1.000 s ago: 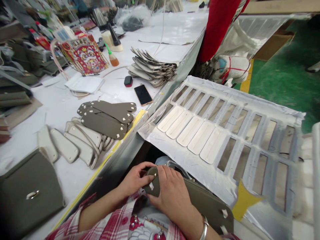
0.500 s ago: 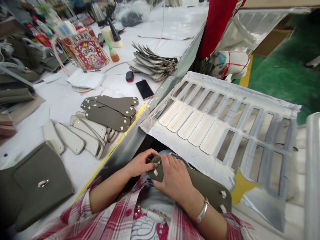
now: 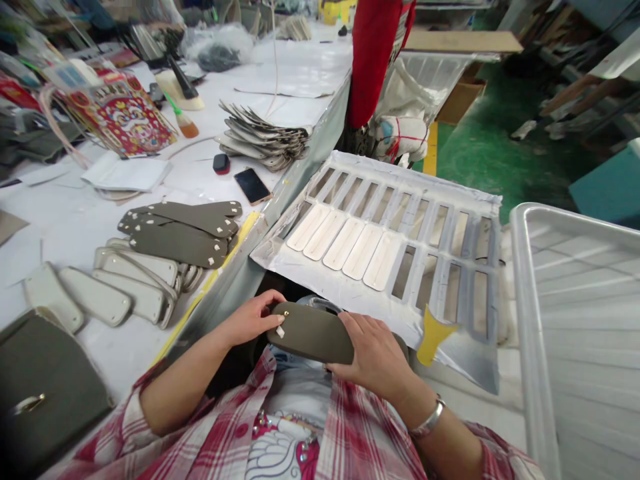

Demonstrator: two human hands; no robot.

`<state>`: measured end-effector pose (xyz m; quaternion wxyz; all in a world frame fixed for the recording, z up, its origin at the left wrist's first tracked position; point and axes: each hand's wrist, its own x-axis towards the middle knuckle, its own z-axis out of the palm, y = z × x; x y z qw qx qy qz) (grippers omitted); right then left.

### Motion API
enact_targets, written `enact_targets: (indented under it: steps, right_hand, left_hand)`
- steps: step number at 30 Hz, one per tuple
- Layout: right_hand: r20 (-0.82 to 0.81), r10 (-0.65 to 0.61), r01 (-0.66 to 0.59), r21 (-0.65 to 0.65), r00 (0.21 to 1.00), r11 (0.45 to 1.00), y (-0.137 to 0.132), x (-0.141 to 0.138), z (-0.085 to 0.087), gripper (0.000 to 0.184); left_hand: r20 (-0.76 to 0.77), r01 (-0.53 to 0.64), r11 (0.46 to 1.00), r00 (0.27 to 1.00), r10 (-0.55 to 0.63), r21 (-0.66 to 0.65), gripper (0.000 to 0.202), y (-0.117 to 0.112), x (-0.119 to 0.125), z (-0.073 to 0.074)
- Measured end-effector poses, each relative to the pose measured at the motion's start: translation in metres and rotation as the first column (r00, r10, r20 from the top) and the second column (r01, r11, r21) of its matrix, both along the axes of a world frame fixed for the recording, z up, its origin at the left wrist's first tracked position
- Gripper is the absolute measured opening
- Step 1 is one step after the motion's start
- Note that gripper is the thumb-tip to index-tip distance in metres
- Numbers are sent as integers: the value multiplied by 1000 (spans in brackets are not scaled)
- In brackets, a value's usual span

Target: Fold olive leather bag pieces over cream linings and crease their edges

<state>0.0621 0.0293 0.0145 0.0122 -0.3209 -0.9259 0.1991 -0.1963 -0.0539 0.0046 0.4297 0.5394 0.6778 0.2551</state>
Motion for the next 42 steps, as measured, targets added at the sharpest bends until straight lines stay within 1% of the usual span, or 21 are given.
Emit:
enact_targets:
  steps: [2,4,5,7,8,9,12,15,18,20,22,23,25,27,28,29,31,33,36,39,42]
  right_hand:
    - [-6,-4,4,6,1000,1000,-1,1,-1,70]
    - [-10,-11,11,5,1000,1000,-1,3,-1,71]
    - [-13,-13,13,3,1000,1000,-1,4,-1,71]
    - [-21,-20,20,-2,1000,1000,0,5,-1,71]
    - [-28,-23,23,-4,999,1000,0,6,-1,70]
    - [-37,-26,26,-6,999,1000,0,6,-1,69]
    - [-71,-31,31,-1,997,1000,2,9,-5,69]
    - [-86,-18,19,9,996,1000,5,12,-10,71]
    - [-91,-4,7,41,996,999,7,13,-11,74]
    - [-103,11,-4,70,995,998,7,14,-9,79]
    - [-130,31,-24,59,991,998,7,16,-3,84]
    - [-156,37,-34,27,987,999,7,19,0,83]
    - [-237,24,-54,-122,971,991,11,25,7,72]
    - [-310,-90,0,-278,947,961,16,30,11,55]
    - [-315,-153,54,-300,937,952,18,32,12,50]
    - [-294,-193,112,-271,936,956,20,33,12,48]
    - [-173,-200,185,-98,964,978,19,30,10,47]
    - [20,-149,148,32,989,988,16,26,7,45]
    - [186,-119,114,37,975,993,12,21,5,50]
    - [203,-102,96,38,974,995,11,20,6,52]
    - [210,-96,81,79,973,994,10,16,9,52]
  left_hand:
    - [-248,71,994,968,-49,78,33,3,5,15]
    - [-438,179,963,896,-74,203,46,7,19,26]
    - [-489,263,933,865,-116,245,55,9,28,29]
    - [-538,444,858,804,-255,257,75,13,48,29]
    - [-556,503,830,773,-306,241,83,15,58,26]
    - [-577,530,819,747,-329,219,87,17,65,22]
    - [-643,506,847,706,-296,165,77,21,78,12]
    - [-676,506,853,675,-297,131,69,25,80,10]
    - [-698,521,848,642,-317,94,71,28,83,11]
    - [-712,525,847,626,-319,82,76,28,86,11]
    - [-707,526,846,633,-316,92,82,27,86,12]
    - [-692,530,841,646,-321,105,86,25,85,12]
    - [-634,549,825,687,-355,133,95,22,80,15]
    - [-556,539,829,740,-379,151,88,20,75,19]
    - [-532,522,839,759,-376,152,80,19,73,20]
    - [-529,506,849,767,-364,149,72,19,74,21]
    - [-580,497,856,743,-335,142,69,20,78,21]
    - [-655,519,845,684,-320,130,76,20,85,19]
    - [-718,529,842,628,-301,109,78,18,93,15]
    - [-736,540,835,606,-301,104,78,15,92,15]
    - [-727,564,818,610,-315,118,74,15,86,17]
